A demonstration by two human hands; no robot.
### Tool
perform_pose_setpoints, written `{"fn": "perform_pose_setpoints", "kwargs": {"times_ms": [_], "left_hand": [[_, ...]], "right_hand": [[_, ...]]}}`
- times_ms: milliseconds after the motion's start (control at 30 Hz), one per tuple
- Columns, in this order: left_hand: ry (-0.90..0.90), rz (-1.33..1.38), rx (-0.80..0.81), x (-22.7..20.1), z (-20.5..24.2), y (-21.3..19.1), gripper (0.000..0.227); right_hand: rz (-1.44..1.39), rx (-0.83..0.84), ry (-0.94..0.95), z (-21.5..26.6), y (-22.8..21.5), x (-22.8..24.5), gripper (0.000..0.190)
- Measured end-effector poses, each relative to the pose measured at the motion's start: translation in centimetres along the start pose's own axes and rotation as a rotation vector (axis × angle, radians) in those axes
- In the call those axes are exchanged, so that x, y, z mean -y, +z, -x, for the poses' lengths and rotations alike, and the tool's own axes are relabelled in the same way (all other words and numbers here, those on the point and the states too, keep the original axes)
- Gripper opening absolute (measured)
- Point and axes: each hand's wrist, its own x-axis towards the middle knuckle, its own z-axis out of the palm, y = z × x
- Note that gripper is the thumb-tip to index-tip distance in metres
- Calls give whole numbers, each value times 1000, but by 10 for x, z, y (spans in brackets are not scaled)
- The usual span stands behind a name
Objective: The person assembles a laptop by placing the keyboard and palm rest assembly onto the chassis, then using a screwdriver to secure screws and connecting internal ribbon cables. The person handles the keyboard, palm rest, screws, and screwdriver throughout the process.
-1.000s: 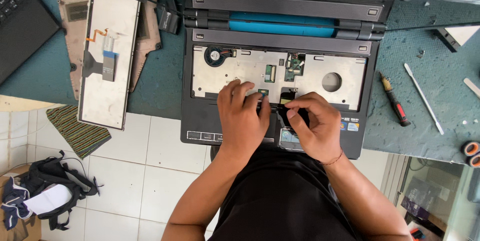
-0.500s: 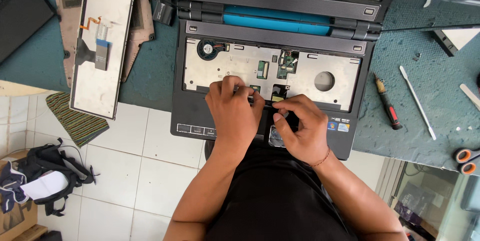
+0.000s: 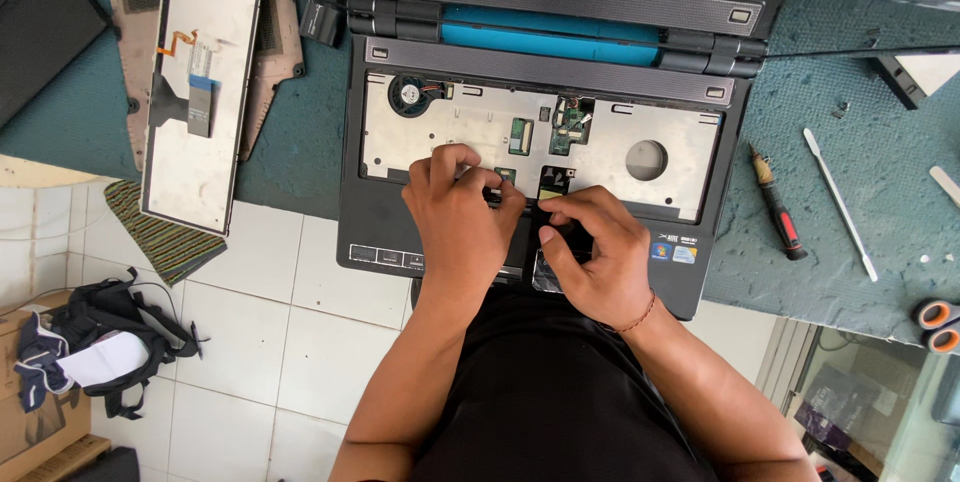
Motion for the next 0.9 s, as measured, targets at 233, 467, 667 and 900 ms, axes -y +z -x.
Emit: {"fn": "perform_pose_setpoints", "kwargs": {"times_ms": [233,467,667,900], "left_hand": [[-19,17,-4,3,5,-2,15],[-18,52,-11,3,9,-2,12],[-9,83,-31,8,10,-1,12],[79,253,2,24,2,-13,14]], "right_hand": [[19,14,-1,-2,1,4,21],[50,19,20,-2,1,5,20],[53,23,20,-2,2,6,20],[81,6,20,-3,3,7,18]]}}
